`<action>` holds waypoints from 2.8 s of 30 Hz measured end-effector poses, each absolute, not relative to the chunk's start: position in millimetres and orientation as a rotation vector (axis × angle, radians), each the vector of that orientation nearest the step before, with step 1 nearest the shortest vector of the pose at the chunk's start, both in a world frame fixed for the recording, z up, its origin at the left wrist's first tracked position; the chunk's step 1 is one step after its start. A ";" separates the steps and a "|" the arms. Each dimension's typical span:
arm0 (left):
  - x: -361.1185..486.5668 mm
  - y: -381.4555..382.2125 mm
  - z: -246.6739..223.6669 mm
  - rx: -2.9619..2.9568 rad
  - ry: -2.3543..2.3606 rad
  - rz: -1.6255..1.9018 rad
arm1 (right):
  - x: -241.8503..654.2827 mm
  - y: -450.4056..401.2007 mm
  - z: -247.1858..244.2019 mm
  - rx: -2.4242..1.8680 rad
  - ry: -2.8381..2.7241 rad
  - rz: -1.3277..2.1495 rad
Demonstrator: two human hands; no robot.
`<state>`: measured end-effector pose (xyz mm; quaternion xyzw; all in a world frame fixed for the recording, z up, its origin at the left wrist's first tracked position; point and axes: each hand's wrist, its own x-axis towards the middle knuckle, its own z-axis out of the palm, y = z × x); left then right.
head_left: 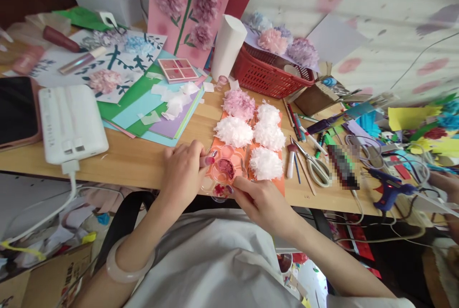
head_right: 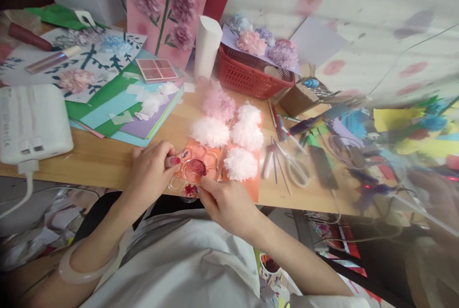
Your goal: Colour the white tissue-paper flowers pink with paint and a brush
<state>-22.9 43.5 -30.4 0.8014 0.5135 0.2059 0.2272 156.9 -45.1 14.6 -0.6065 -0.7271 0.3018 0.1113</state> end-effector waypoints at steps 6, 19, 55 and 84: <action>-23.3 43.7 -32.2 2.202 1.399 0.585 | 162.5 -48.5 10.4 -1.690 -2.026 0.874; -24.0 44.6 -28.7 2.156 1.387 0.562 | 160.5 -58.9 -0.4 -1.633 -2.041 0.710; -24.0 43.5 -29.3 2.163 1.395 0.565 | 169.7 -36.7 33.8 -0.786 -3.013 -0.255; -21.3 43.7 -29.9 2.257 1.456 0.516 | 182.2 -60.8 8.8 -1.356 -2.211 0.383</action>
